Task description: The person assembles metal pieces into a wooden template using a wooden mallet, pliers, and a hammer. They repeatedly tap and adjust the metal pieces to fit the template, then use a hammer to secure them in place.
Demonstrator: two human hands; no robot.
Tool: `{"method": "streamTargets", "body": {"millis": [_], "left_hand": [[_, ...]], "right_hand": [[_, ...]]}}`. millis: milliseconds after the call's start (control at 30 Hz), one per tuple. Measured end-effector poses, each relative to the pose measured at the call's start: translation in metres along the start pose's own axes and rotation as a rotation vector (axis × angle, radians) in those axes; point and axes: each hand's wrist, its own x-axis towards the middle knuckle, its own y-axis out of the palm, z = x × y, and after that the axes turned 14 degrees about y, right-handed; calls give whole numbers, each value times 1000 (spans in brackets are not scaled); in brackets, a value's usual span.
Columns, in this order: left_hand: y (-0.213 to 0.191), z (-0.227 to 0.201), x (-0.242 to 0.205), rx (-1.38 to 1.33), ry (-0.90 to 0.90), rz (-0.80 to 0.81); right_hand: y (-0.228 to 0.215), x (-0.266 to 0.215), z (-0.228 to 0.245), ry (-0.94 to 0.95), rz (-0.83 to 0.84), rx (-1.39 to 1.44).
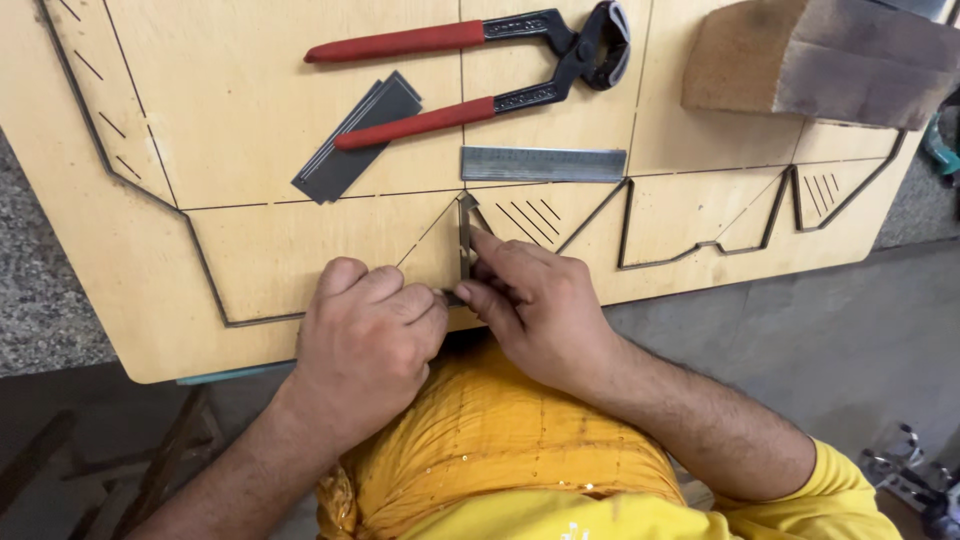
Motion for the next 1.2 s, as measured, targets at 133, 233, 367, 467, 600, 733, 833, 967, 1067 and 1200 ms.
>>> {"method": "streamTargets", "body": {"millis": [133,233,367,467,600,733,833,967,1067,1200], "left_hand": [[0,3,-2,-34,7,40],[-1,5,0,-59,5,39],[-3,5,2,-99,-21,46],[-4,6,4,-105,-40,60],[-6,6,7,-107,-65,96],[-7,5,7,-104,-84,131],[-8,5,7,-115,-101,159],[-9,4,7,-93,-101,166],[-8,4,8,-86,-112,164],[-8,2,6,-70,-120,177]], "right_hand": [[2,2,1,22,-6,-5],[-1,5,2,26,2,-9],[-3,5,2,-21,14,-4],[-6,8,2,-66,56,9],[-10,11,2,-106,91,-23],[-10,8,4,-14,51,38],[-9,9,3,-3,19,60],[-10,6,2,30,47,91],[-12,10,2,48,73,95],[-17,11,0,91,112,99]]}}
